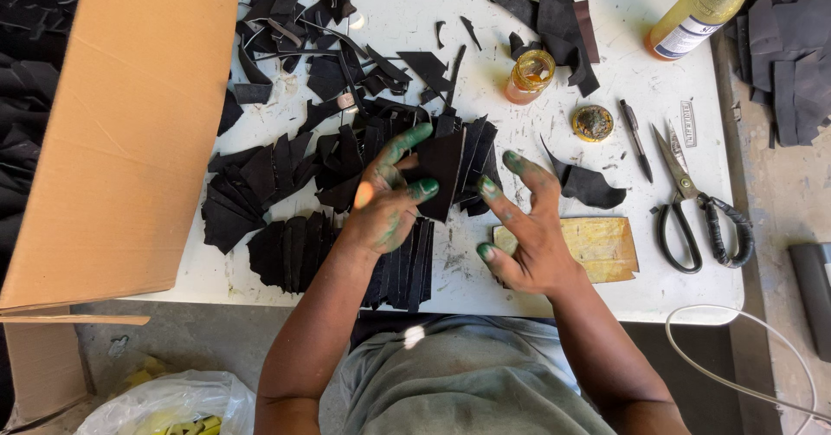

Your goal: The person repeatedly picks up small black rubber pieces from a table, separates them by hand, and places them into a cardboard box. The hands are stained green. Tools including scissors and a utility knife are visible on the table but not used.

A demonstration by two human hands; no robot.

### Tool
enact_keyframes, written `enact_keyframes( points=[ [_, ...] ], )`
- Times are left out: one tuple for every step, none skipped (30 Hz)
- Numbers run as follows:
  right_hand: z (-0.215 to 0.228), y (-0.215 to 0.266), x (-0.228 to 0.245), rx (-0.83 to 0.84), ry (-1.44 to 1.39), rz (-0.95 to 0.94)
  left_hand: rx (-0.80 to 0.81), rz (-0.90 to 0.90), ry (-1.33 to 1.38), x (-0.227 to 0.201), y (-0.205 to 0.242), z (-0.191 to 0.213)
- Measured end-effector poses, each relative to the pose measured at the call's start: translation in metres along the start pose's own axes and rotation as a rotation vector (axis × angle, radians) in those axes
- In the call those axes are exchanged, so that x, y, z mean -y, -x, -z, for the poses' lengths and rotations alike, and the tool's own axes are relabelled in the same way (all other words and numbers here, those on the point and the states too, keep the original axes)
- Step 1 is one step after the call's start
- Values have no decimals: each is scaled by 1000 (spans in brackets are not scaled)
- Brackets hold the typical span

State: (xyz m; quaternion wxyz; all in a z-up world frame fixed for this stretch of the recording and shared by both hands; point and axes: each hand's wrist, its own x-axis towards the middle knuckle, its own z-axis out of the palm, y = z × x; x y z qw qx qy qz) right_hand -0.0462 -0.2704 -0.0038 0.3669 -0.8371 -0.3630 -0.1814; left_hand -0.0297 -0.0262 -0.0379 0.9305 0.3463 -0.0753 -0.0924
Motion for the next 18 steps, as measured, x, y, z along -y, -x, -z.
enact_keyframes(
  points=[
    [-3, -6, -5, 16, 69, -6, 19, 28, 43, 1, 3, -2],
    [-4, -13, -11, 32, 137, -12, -16, -14, -218, 2, 3, -2],
    [-5, -17, -19, -6, 68, -65, -53, -50, -479, 1, 5, -1],
    [-5, -20, -26, -45, -2, -117, -89, -87, -740, 2, 8, -1],
    [-4, -28, -37, -90, -71, -150, -102, -61, -790, -2, 5, 1],
    [-1, -30, -43, -120, -120, -196, -116, -35, -839, -6, 2, 3],
    [2, -24, -45, -137, -172, -252, -139, 2, -881, -5, 5, 5],
    [2, -18, -47, -153, -225, -309, -137, -1, -696, -5, 6, 9],
    [2, -11, -47, -171, -314, -306, -130, -4, -509, -4, 3, 12],
    [2, -5, -47, -189, -403, -304, -122, -8, -322, -3, 1, 16],
    [1, 2, -46, -209, -493, -304, -109, 0, -240, -2, 0, 18],
    [1, 8, -45, -219, -465, -323, -95, 8, -159, 0, 0, 20],
    [1, 12, -45, -229, -436, -342, -82, 14, -77, 1, -1, 22],
    [0, 16, -43, -238, -408, -360, -97, 22, -130, 2, 0, 22],
    [-1, 19, -42, -242, -427, -370, -108, 30, -183, 3, -1, 22],
    [0, 21, -42, -246, -446, -380, -120, 38, -235, 4, -1, 21],
    [0, 23, -41, -250, -465, -390, -119, 44, -240, 5, -1, 20],
    [1, 25, -41, -244, -484, -388, -118, 50, -245, 5, 0, 20]
  ],
)
